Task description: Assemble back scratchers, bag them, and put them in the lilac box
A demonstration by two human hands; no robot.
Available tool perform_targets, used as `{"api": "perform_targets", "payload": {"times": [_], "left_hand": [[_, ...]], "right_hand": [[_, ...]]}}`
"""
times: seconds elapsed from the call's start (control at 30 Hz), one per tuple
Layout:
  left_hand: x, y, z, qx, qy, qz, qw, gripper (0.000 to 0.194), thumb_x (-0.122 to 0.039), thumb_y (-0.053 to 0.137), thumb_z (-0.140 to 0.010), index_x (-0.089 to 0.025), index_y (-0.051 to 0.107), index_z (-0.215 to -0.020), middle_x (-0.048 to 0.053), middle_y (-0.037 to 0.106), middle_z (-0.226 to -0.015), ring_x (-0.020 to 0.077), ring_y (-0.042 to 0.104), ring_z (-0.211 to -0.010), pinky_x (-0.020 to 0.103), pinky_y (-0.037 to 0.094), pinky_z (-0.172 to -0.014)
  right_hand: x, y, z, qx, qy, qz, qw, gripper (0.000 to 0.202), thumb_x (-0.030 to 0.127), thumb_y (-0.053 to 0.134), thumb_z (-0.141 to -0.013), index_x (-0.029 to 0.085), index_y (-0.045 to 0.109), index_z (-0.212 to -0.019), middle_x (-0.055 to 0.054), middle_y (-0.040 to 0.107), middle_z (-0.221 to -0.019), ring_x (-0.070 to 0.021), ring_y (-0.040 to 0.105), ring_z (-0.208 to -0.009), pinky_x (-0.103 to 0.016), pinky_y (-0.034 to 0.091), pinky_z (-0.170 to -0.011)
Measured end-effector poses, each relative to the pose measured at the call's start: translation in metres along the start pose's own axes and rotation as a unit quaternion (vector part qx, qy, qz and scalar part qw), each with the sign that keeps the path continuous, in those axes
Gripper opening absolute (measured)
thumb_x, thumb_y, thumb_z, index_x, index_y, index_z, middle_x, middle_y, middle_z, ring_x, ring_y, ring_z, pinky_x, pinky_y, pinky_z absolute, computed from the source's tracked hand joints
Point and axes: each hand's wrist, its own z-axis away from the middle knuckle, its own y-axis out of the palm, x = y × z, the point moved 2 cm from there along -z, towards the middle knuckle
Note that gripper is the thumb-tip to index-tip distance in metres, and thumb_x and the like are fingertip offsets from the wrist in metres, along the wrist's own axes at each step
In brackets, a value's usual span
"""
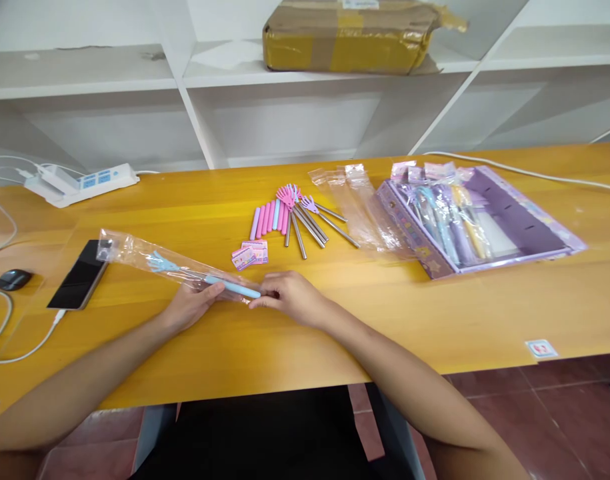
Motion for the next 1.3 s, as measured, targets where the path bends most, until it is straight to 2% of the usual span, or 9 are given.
{"api": "perform_targets", "payload": {"times": [0.1,0.23,0.33,0.43,0.57,0.7,0.8,1.03,1.3], "left_hand": [[0.000,0.001,0.000,0.004,0.007,0.010,1.000,0.032,-0.042,0.087,-0.087,-0.014,0.083,-0.100,0.014,0.084,-0.105,0.0304,0.082,-0.093,0.046,0.068,-0.088],[0.000,-0.004,-0.004,-0.019,0.008,0.037,0.999,0.034,-0.043,0.088,-0.086,-0.012,0.083,-0.099,0.014,0.085,-0.098,0.0289,0.082,-0.084,0.046,0.068,-0.087],[0.001,-0.007,-0.005,-0.021,0.008,0.040,0.999,0.033,-0.043,0.087,-0.088,-0.012,0.083,-0.099,0.014,0.085,-0.096,0.0283,0.082,-0.083,0.044,0.067,-0.086],[0.002,-0.007,-0.005,0.013,0.003,0.016,1.000,0.034,-0.046,0.084,-0.090,-0.012,0.083,-0.097,0.014,0.085,-0.094,0.0286,0.082,-0.084,0.043,0.067,-0.086],[0.003,-0.006,-0.003,0.078,-0.011,-0.073,0.994,0.040,-0.050,0.080,-0.093,-0.014,0.083,-0.109,0.014,0.085,-0.102,0.0307,0.082,-0.095,0.045,0.066,-0.092],[0.002,-0.008,0.000,0.096,-0.003,-0.152,0.984,0.038,-0.049,0.078,-0.095,-0.018,0.082,-0.118,0.011,0.084,-0.117,0.0298,0.079,-0.109,0.040,0.063,-0.098],[0.000,-0.006,0.003,0.124,-0.018,-0.171,0.977,0.041,-0.050,0.074,-0.097,-0.019,0.080,-0.124,0.010,0.083,-0.120,0.0280,0.080,-0.106,0.039,0.062,-0.097],[-0.007,0.007,0.010,0.192,-0.030,-0.290,0.937,0.033,-0.048,0.064,-0.104,-0.020,0.082,-0.104,0.007,0.083,-0.112,0.0234,0.076,-0.107,0.033,0.057,-0.099],[-0.005,0.001,0.009,0.165,-0.013,-0.231,0.959,0.033,-0.048,0.068,-0.102,-0.021,0.080,-0.115,0.009,0.081,-0.116,0.0251,0.074,-0.109,0.037,0.056,-0.101]], "right_hand": [[0.001,0.001,0.000,-0.009,0.007,-0.003,1.000,0.049,0.060,0.070,-0.098,0.015,0.068,-0.080,0.000,0.058,-0.070,-0.0116,0.053,-0.064,-0.023,0.037,-0.063],[0.005,-0.003,0.000,0.003,-0.014,0.008,1.000,0.030,0.039,0.059,-0.110,0.016,0.070,-0.094,-0.003,0.066,-0.084,-0.0135,0.060,-0.077,-0.023,0.044,-0.073],[0.007,-0.006,0.000,0.003,-0.032,0.021,0.999,0.023,0.032,0.056,-0.111,0.017,0.069,-0.100,-0.004,0.068,-0.091,-0.0147,0.063,-0.084,-0.024,0.046,-0.079],[0.007,-0.006,0.001,-0.004,-0.025,0.028,0.999,0.021,0.032,0.059,-0.110,0.017,0.069,-0.101,-0.005,0.069,-0.093,-0.0155,0.064,-0.086,-0.025,0.047,-0.079],[0.008,-0.002,0.001,-0.006,-0.016,0.030,0.999,0.021,0.037,0.063,-0.108,0.017,0.070,-0.104,-0.005,0.069,-0.093,-0.0151,0.064,-0.084,-0.024,0.046,-0.076],[0.009,0.002,0.002,-0.003,-0.020,0.057,0.998,0.026,0.041,0.067,-0.106,0.017,0.070,-0.098,-0.003,0.066,-0.087,-0.0136,0.060,-0.077,-0.023,0.041,-0.070],[0.009,0.006,0.003,-0.006,-0.032,0.076,0.997,0.030,0.044,0.068,-0.105,0.016,0.069,-0.094,-0.003,0.066,-0.085,-0.0130,0.058,-0.074,-0.024,0.038,-0.067],[0.009,0.018,0.002,-0.024,-0.044,0.112,0.992,0.040,0.035,0.048,-0.115,0.016,0.063,-0.083,-0.004,0.063,-0.081,-0.0125,0.055,-0.071,-0.025,0.037,-0.068],[0.010,0.013,0.000,-0.066,-0.089,0.078,0.991,0.027,0.031,0.054,-0.112,0.017,0.067,-0.094,-0.004,0.066,-0.087,-0.0125,0.060,-0.077,-0.024,0.044,-0.070]]}}
